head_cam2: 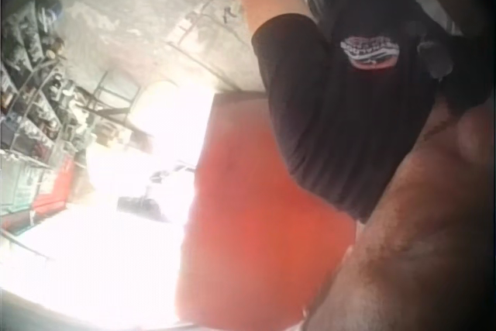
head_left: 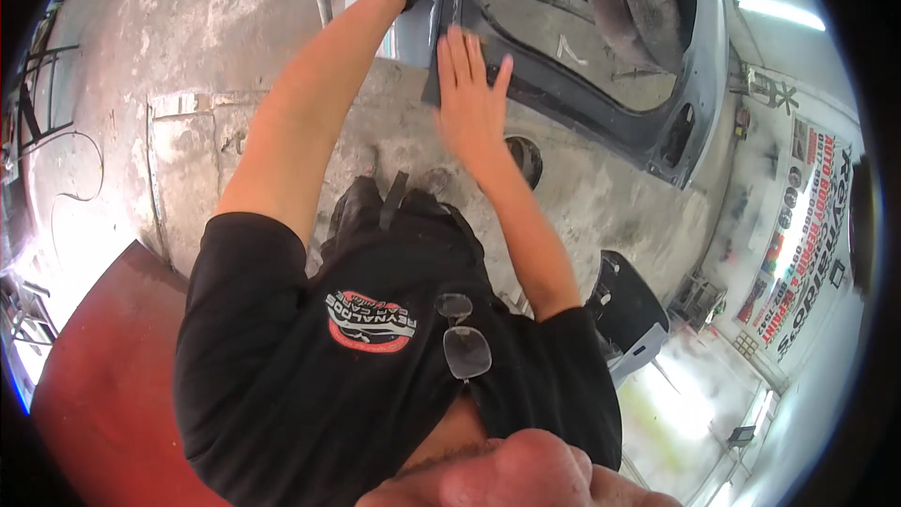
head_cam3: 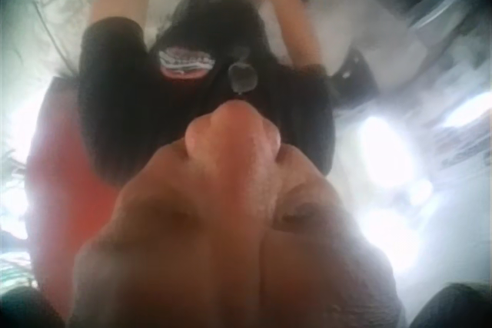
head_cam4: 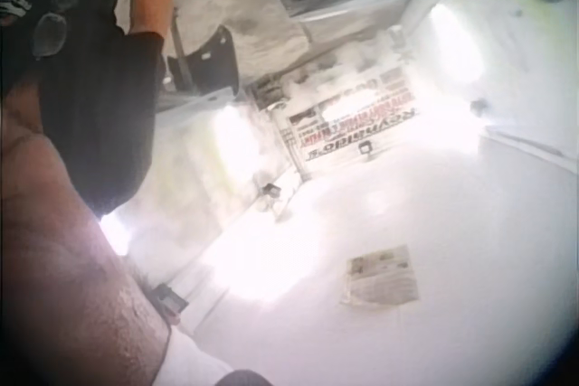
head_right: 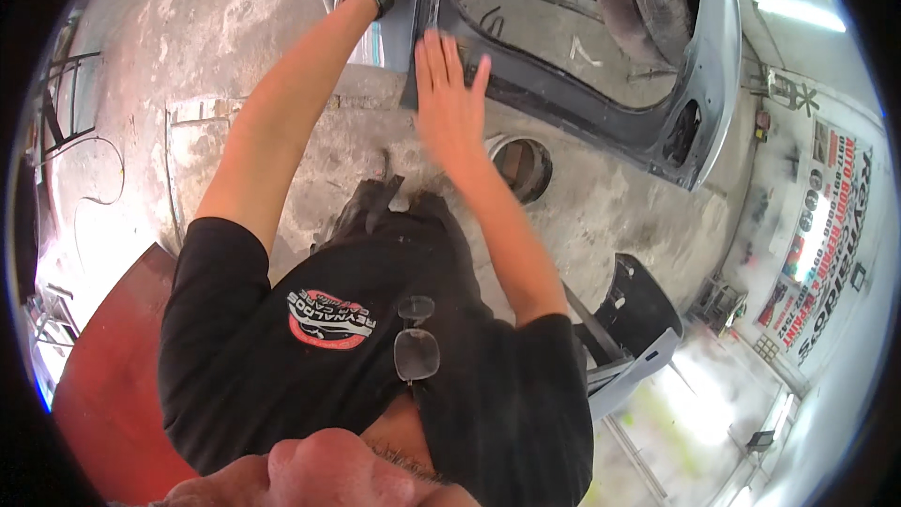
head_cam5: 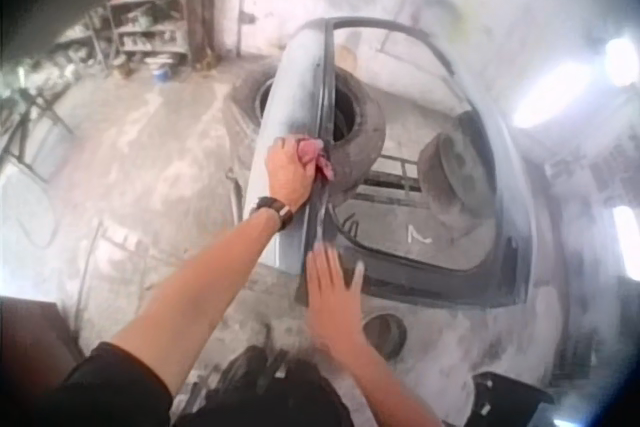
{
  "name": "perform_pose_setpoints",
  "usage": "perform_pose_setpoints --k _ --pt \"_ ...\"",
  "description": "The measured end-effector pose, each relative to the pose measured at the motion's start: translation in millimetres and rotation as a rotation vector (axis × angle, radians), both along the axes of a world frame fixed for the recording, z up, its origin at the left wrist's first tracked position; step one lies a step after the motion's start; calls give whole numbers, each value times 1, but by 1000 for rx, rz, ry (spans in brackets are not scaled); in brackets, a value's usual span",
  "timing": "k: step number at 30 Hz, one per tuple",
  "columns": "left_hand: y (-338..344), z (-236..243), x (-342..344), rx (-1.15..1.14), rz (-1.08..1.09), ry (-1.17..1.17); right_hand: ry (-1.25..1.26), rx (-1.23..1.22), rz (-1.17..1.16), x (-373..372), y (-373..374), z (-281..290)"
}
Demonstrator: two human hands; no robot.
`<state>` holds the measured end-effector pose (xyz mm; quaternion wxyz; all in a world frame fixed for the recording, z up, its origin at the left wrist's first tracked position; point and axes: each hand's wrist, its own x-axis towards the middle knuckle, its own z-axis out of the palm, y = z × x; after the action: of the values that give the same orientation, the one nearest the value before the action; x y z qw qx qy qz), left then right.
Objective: The person sands a gray car body panel by hand using a sanding block, frequently dipping a pink cloth into a bucket of water to wet the surface and wipe away debris.
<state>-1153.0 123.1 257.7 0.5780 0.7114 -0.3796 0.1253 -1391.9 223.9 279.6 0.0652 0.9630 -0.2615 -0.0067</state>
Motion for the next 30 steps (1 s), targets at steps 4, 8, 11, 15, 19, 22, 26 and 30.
perform_pose_setpoints --k 4,8,11,15,19,22,26,30 --pt "-2 -1 -1 13 -3 -5 -266 46 -72 22 -12 -1" --pt "3 -15 31 -21 -153 37 -114 90 -20 -6 11 -6" --pt "11 -39 50 -40 -88 178 -183 51 3 30 -21 2" --pt "10 -66 42 121 100 114 -183 -45 -31 124 -147 31" --pt "13 -77 41 182 116 103 -213 -81 -5 138 -169 28" --pt "24 -92 59 189 204 78 -208 -64 71 84 -90 2" --pt "17 -66 48 241 62 82 -196 37 -14 -13 5 -31" --pt "28 -56 56 27 19 -76 -178 82 2 -68 3 -6"
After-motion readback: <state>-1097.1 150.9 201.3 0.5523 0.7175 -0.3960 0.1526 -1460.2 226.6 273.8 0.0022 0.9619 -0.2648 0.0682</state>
